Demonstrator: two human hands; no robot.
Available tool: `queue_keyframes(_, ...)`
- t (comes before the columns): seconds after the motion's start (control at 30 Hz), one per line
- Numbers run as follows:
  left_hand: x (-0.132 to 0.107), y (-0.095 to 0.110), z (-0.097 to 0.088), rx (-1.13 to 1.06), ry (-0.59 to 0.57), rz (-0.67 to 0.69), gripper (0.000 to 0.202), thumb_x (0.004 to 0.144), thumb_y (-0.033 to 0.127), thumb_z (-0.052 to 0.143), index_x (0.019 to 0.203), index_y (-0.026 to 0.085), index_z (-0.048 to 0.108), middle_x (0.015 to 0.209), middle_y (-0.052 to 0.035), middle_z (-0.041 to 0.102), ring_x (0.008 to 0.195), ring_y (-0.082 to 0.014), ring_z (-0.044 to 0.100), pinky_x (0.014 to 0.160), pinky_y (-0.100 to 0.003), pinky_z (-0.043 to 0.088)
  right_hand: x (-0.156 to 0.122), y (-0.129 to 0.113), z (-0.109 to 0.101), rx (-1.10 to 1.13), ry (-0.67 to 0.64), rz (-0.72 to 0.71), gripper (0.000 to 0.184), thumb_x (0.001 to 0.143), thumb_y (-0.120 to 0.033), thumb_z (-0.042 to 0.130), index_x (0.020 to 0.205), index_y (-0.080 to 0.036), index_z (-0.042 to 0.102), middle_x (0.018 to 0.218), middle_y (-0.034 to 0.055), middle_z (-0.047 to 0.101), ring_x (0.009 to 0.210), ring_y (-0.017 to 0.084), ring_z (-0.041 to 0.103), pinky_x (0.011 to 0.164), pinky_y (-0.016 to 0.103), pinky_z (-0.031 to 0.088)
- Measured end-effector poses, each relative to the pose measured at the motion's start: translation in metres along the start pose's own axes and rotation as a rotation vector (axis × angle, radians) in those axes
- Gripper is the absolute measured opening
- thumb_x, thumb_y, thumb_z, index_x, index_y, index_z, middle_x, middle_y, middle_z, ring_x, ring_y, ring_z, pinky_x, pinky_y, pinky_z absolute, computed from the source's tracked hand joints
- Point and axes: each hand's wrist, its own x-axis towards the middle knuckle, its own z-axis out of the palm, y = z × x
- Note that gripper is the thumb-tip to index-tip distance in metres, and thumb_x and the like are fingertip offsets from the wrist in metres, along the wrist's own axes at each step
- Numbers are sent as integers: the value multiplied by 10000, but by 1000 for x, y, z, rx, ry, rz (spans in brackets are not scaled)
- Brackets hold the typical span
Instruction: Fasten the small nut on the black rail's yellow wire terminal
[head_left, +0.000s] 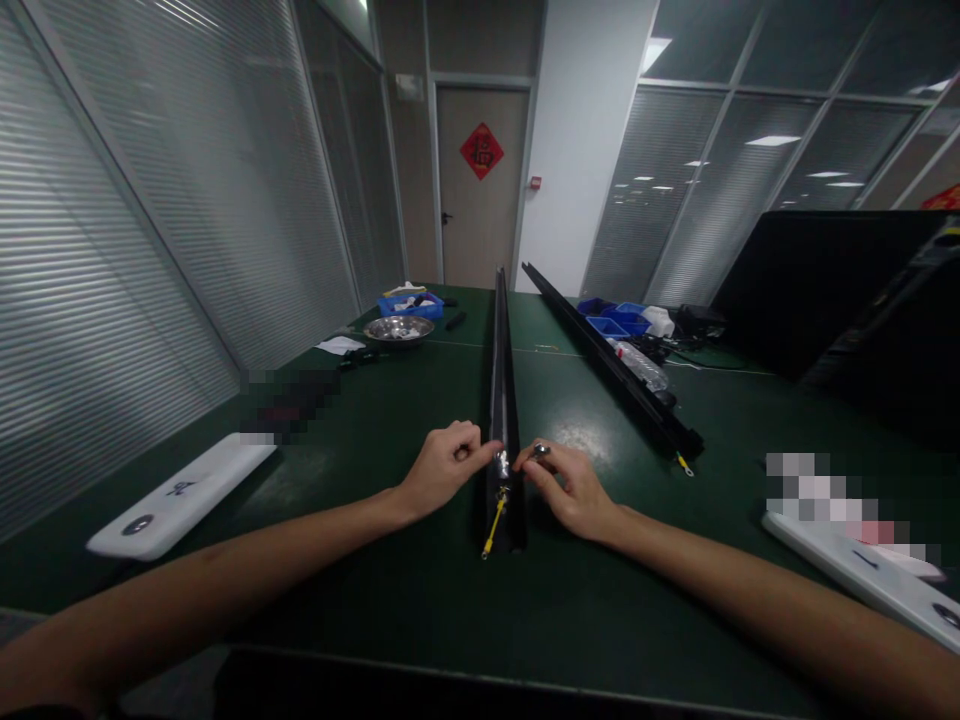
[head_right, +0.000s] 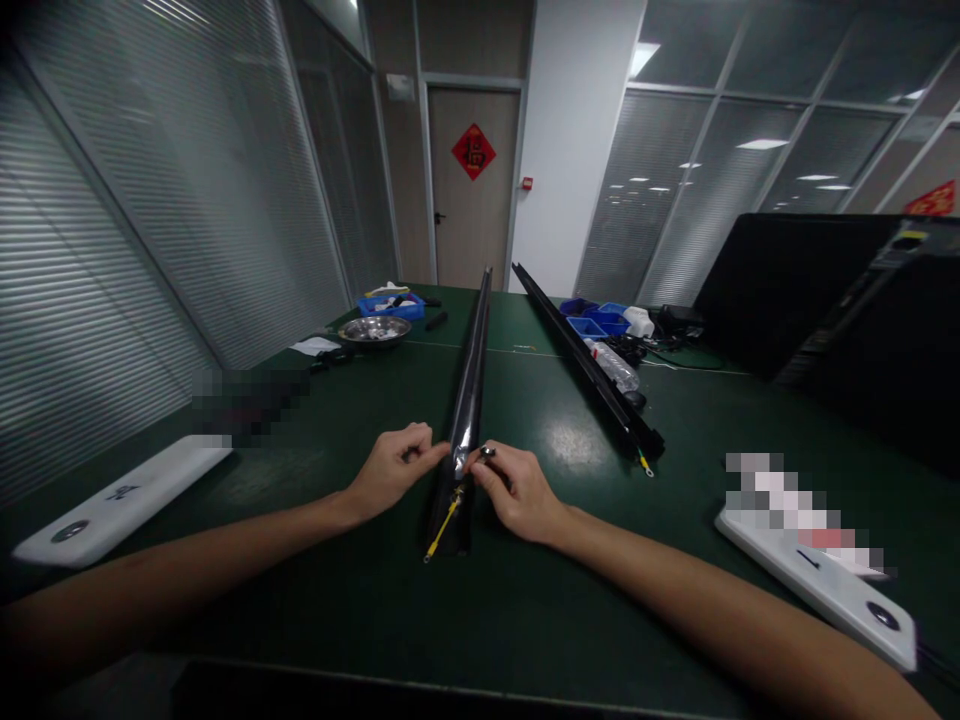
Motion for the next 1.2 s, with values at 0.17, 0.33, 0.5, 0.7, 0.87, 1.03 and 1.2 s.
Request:
queue_keyframes(0.17,-6,-3,-1,-128,23,-93,440,1087,469,353,790,179,501,598,58,357,512,-101,343,504,-237,279,1,-1,0,9,-3,12,244,1080,-283,450,1004,-183,659,851,43,652,761,177,634,713,294,498)
queue_keyframes(0.33,-5,0,-3,-143,-31,71,238,1075,284,354,1083,179,567,780,-6,552,696,-146,532,659,-269,434,0,0,0,8,-10,24,250,1082,-299,446,1008,-188,657,848,42,650,753,179,631,706,297,496)
queue_keyframes(0.5,1,6,-8,19,-259,237,258,976,140,401,1069,189,637,1113,-72,674,1107,-235,587,1007,-395,364,0,1,1,-1,-7,26,234,1079,-291,462,1011,-184,658,858,39,646,761,172,623,711,285,482)
queue_keyframes(0.7,1,12,-11,58,-445,238,316,1047,225,378,978,207,686,1049,-29,717,1101,-211,619,1028,-382,287,1,-1,1,6,-10,41,237,1073,-302,492,1001,-179,680,860,39,664,764,168,623,719,280,489)
queue_keyframes(0.87,1,15,-11,80,-559,282,333,1064,275,394,1020,223,720,1023,-31,745,1121,-213,619,1072,-395,251,2,-1,1,51,-25,45,257,1079,-326,479,1020,-179,681,895,53,685,810,181,652,757,293,509)
queue_keyframes(1.03,0,13,-10,99,-558,290,348,1074,248,372,1082,220,719,1076,-41,750,1129,-206,618,1090,-411,244,3,-1,1,65,-19,57,251,1071,-329,498,1024,-179,693,882,47,676,803,180,648,749,295,507)
queue_keyframes(1.2,0,13,-9,96,-552,291,358,1077,268,374,1078,225,729,1075,-41,762,1129,-216,613,1079,-412,253,3,0,-3,130,-5,144,311,1066,-392,494,1080,-182,722,868,44,654,667,144,602,609,260,481)
